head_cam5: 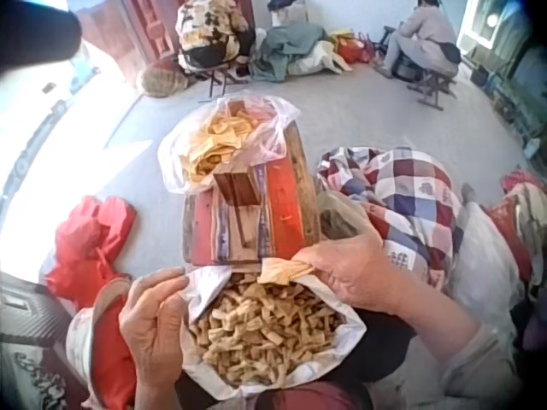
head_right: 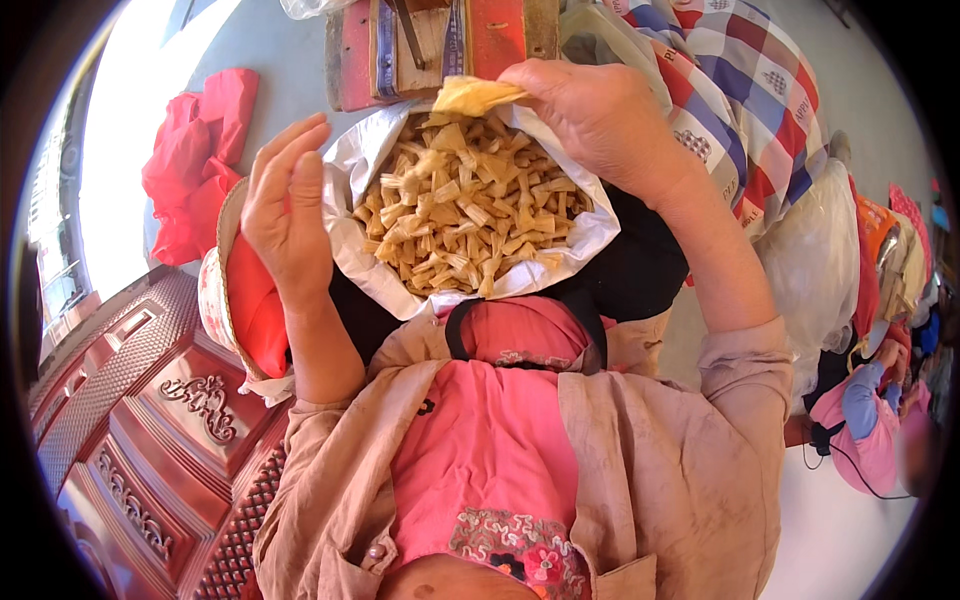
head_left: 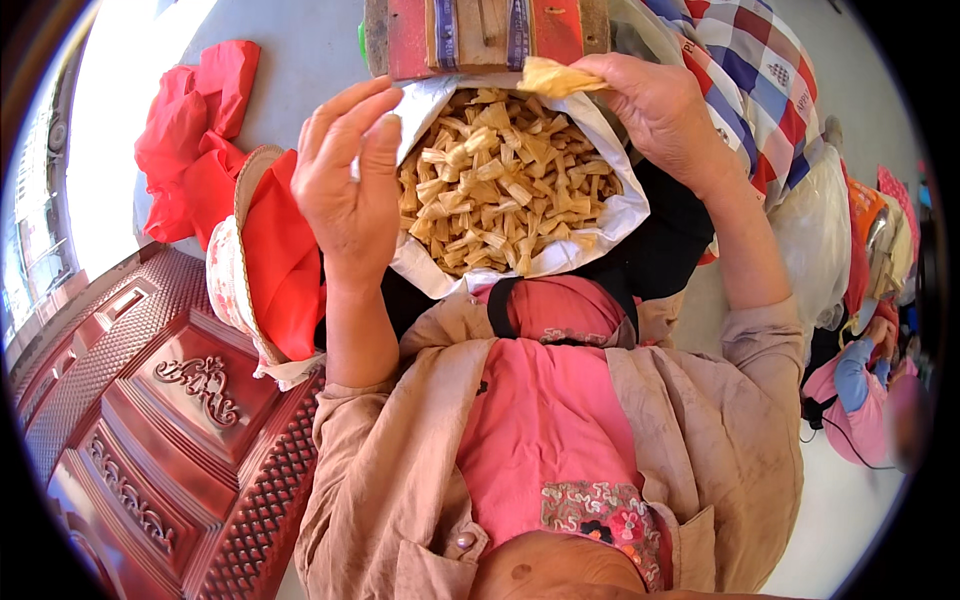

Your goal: The person sits on the floor and sorts through a large white sack of dried, yellow, noodle-like vegetable strips. They pick up individual pieces, inspect them, and tear or break them into smaller pieces by hand, placing the processed pieces back into the sack.

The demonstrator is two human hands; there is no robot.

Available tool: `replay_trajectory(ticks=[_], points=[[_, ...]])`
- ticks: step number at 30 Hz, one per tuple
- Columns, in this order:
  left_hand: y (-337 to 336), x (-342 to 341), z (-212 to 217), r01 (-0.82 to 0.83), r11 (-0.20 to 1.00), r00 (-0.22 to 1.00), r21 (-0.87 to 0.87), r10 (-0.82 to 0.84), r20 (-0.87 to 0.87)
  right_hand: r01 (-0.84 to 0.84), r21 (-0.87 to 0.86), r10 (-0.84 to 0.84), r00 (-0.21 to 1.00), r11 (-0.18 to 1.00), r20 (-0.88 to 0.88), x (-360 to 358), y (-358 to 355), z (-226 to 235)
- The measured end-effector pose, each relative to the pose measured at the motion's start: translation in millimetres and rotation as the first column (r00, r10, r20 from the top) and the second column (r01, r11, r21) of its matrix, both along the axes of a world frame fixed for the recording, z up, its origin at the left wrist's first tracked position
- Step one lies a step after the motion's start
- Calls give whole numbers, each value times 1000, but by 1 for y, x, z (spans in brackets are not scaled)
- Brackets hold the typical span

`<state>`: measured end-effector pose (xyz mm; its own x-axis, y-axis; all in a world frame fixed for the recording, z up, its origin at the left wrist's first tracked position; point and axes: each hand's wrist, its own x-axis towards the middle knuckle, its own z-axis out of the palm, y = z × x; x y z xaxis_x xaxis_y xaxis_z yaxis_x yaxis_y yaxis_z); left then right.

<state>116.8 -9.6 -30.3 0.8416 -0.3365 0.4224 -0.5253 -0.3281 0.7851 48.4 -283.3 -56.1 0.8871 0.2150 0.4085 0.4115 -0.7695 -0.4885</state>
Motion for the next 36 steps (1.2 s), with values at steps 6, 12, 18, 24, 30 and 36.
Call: replay_trajectory(ticks=[6,12,18,24,30,36], points=[[-6,-38,28,145,984,983,105,-131,-129,-64,-389,188,939,919,290,-11,53,27],[-4,-83,4,164,901,528,-402,-425,-735,-95,-456,265,907,885,326,-52,67,21],[3,-99,-5,400,898,505,-183,-382,-774,-148,-444,299,908,884,294,-66,70,14],[35,-97,21,288,863,286,-415,-491,-823,-243,-375,335,920,895,204,-69,44,21],[48,-100,22,1,636,301,-772,-736,-606,-205,-60,211,968,977,139,-71,30,2],[39,-90,20,57,502,371,-863,-814,-448,-55,663,473,745,747,-471,-63,59,0]])
